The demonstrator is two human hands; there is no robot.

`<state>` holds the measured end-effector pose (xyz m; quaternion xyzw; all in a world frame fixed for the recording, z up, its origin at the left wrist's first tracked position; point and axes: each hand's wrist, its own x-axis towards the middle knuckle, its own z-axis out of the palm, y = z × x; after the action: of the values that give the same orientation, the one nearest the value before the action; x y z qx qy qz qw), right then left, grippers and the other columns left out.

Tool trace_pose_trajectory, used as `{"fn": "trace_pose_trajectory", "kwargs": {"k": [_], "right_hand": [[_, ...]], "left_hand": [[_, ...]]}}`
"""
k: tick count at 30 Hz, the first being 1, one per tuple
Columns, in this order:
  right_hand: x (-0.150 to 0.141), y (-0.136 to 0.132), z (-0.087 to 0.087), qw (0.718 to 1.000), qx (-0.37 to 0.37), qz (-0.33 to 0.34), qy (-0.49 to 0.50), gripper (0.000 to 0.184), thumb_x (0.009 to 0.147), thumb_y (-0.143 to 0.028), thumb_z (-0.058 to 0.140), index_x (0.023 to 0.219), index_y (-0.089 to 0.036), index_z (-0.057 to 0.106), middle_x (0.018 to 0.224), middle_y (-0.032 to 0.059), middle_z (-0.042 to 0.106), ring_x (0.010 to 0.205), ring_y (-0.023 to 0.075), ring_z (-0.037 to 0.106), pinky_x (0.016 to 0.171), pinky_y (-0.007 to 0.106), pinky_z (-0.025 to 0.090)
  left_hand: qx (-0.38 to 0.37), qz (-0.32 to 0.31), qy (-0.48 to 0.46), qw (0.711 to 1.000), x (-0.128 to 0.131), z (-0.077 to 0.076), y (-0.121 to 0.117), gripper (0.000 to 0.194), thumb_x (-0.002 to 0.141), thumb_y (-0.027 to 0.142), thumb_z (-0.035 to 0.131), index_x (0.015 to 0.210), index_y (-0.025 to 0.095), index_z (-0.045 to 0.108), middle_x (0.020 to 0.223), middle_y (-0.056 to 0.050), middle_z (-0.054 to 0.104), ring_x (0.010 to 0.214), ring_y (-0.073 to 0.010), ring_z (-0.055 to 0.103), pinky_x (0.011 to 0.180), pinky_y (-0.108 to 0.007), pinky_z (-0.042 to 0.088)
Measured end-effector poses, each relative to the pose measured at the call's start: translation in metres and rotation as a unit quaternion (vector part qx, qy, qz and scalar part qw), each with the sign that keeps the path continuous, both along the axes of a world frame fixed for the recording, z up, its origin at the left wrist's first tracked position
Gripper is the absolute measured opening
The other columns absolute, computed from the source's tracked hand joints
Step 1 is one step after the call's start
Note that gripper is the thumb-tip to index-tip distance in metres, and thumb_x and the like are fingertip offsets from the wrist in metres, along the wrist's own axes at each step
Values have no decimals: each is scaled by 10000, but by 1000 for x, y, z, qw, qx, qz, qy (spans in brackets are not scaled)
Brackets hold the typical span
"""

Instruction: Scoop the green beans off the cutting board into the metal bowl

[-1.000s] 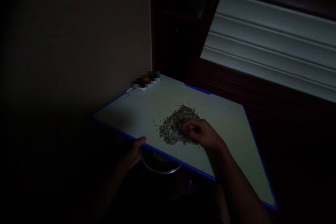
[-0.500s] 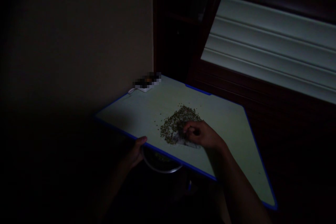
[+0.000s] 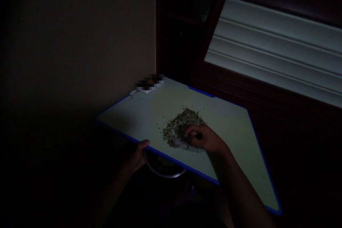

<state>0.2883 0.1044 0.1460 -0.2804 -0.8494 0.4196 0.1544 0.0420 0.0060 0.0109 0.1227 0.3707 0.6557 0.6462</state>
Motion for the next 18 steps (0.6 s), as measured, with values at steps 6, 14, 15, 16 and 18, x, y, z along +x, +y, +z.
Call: {"fn": "trace_pose_trajectory", "kwargs": {"k": [6, 14, 15, 16, 18], "right_hand": [[-3, 0, -2, 1000, 27, 5, -13, 171, 770, -147, 547, 920, -164, 628, 583, -57, 499, 510, 81, 404, 497, 207, 321], [3, 4, 0, 997, 52, -53, -20, 192, 772, -177, 535, 938, -162, 631, 573, -55, 503, 498, 84, 415, 484, 207, 323], [4, 4, 0, 997, 57, -60, -12, 193, 772, -179, 535, 939, -163, 630, 582, -50, 509, 500, 87, 426, 485, 210, 327], [4, 4, 0, 996, 64, -67, -2, 192, 771, -176, 533, 938, -165, 628, 594, -45, 518, 507, 91, 439, 490, 214, 335], [4, 4, 0, 994, 77, -77, 11, 193, 763, -159, 531, 930, -170, 624, 614, -36, 536, 526, 97, 462, 509, 223, 353]], "left_hand": [[-3, 28, 8, 1000, 1, -3, 1, 641, 697, 294, 692, 1290, 133, 511, 1172, -113, 676, 1219, -291, 530, 1055, -439, 389], [20, 49, 31, 998, 2, -1, 1, 617, 705, 262, 689, 1291, 194, 509, 1145, -61, 691, 1229, -263, 524, 1071, -410, 380], [20, 42, 28, 999, 1, -3, 1, 615, 710, 268, 688, 1293, 195, 505, 1150, -65, 688, 1228, -266, 525, 1074, -418, 377], [20, 38, 28, 999, 0, -4, 1, 615, 715, 270, 686, 1297, 198, 499, 1155, -68, 685, 1232, -266, 521, 1078, -422, 370], [13, 39, 37, 998, -2, -6, 0, 617, 723, 274, 686, 1304, 205, 487, 1159, -72, 683, 1249, -261, 506, 1091, -418, 353]]}}
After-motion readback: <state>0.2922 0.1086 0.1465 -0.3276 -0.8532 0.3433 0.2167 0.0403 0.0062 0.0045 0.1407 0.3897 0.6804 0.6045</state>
